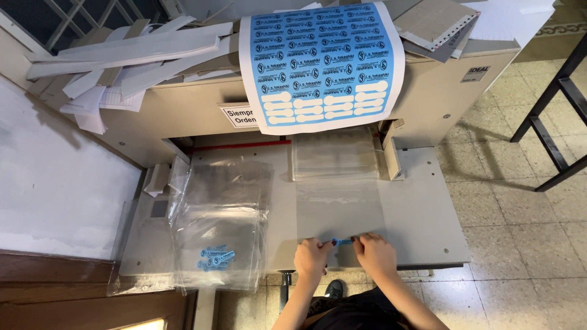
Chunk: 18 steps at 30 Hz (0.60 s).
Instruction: Manually applying adhesive labels to clear plastic bags on a work surface in a print shop.
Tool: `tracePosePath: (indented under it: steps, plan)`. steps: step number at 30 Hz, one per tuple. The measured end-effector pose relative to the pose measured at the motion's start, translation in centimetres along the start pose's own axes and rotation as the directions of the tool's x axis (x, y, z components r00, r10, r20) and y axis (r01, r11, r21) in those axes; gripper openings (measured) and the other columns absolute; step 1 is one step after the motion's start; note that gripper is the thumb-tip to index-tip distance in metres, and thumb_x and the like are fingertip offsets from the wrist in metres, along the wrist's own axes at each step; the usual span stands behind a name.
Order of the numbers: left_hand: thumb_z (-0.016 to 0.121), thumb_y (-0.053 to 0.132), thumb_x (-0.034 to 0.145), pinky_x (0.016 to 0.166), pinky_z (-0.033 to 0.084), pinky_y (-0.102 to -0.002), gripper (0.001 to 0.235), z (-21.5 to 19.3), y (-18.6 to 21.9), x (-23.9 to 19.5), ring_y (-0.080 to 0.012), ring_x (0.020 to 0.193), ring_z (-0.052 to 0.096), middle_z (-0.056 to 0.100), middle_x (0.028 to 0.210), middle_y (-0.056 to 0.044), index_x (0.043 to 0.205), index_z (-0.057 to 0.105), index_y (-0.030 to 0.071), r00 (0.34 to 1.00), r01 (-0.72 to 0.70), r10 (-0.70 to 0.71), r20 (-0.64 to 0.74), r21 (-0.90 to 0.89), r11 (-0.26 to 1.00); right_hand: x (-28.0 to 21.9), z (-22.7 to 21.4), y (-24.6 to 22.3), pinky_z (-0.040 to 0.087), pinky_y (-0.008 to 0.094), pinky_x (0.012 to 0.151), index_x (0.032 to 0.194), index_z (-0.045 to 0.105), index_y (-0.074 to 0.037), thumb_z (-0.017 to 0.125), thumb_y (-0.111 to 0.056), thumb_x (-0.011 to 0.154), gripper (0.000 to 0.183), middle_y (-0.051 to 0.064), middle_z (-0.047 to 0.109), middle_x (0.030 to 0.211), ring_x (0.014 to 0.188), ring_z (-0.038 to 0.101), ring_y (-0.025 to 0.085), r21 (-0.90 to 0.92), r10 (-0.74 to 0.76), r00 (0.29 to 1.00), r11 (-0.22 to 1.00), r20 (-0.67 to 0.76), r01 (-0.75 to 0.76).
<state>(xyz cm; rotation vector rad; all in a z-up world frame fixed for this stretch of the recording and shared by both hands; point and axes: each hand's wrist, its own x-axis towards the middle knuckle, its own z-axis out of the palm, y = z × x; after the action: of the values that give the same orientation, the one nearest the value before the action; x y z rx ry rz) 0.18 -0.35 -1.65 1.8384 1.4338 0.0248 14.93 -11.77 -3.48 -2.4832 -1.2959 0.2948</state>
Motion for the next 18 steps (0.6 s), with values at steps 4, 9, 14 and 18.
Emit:
tracePosePath:
  steps: [4,9,14,18]
  plan:
    - [0.073,0.034,0.099,0.034,0.039,-0.022,0.05,-1.3,-0.4,-1.0,-0.0137,0.036,0.066,0.057,0.039,-0.002,0.059,0.05,0.015,0.994,-0.113,0.113,0.0,-0.086,0.99,-0.1,0.1,1.4,0.05,0.023,0.042,0.072,0.067,-0.016,0.053,-0.03,0.102,0.036,-0.006,0.069,0.073,0.056,0.061,0.008,-0.024,0.066,0.997,0.998,0.039,-0.065]
    - [0.056,0.042,0.097,0.088,0.028,-0.042,0.047,-0.2,-1.0,-2.2,-0.0281,0.112,0.033,0.038,0.126,-0.013,0.124,0.04,0.006,0.616,-0.733,0.787,0.022,0.383,0.563,-0.5,-0.7,1.7,0.05,0.029,0.049,0.072,0.063,-0.017,0.056,-0.032,0.1,0.033,-0.006,0.068,0.076,0.066,0.064,0.011,0.044,0.077,0.996,0.996,0.047,-0.079]
    - [0.077,0.057,0.075,0.123,0.025,-0.053,0.096,3.0,-3.9,0.6,-0.04,0.148,0.037,0.047,0.157,-0.017,0.151,0.049,0.005,0.354,-0.762,0.92,0.168,0.623,0.18,-0.8,-1.5,3.7,0.051,0.035,0.066,0.082,0.077,-0.015,0.062,-0.033,0.092,0.026,-0.001,0.077,0.076,0.067,0.072,0.02,0.356,0.112,0.992,0.931,-0.057,-0.085]
    - [0.066,0.002,0.092,0.118,0.038,-0.049,0.052,1.6,-3.2,-0.4,-0.0394,0.143,0.046,0.054,0.15,-0.023,0.142,0.056,-0.004,0.28,-0.87,0.923,0.263,0.477,0.128,-2.7,-3.1,5.9,0.047,0.029,0.061,0.079,0.074,-0.008,0.056,-0.039,0.099,0.041,0.003,0.08,0.075,0.062,0.068,0.016,0.514,0.412,0.908,0.797,-0.08,-0.316]
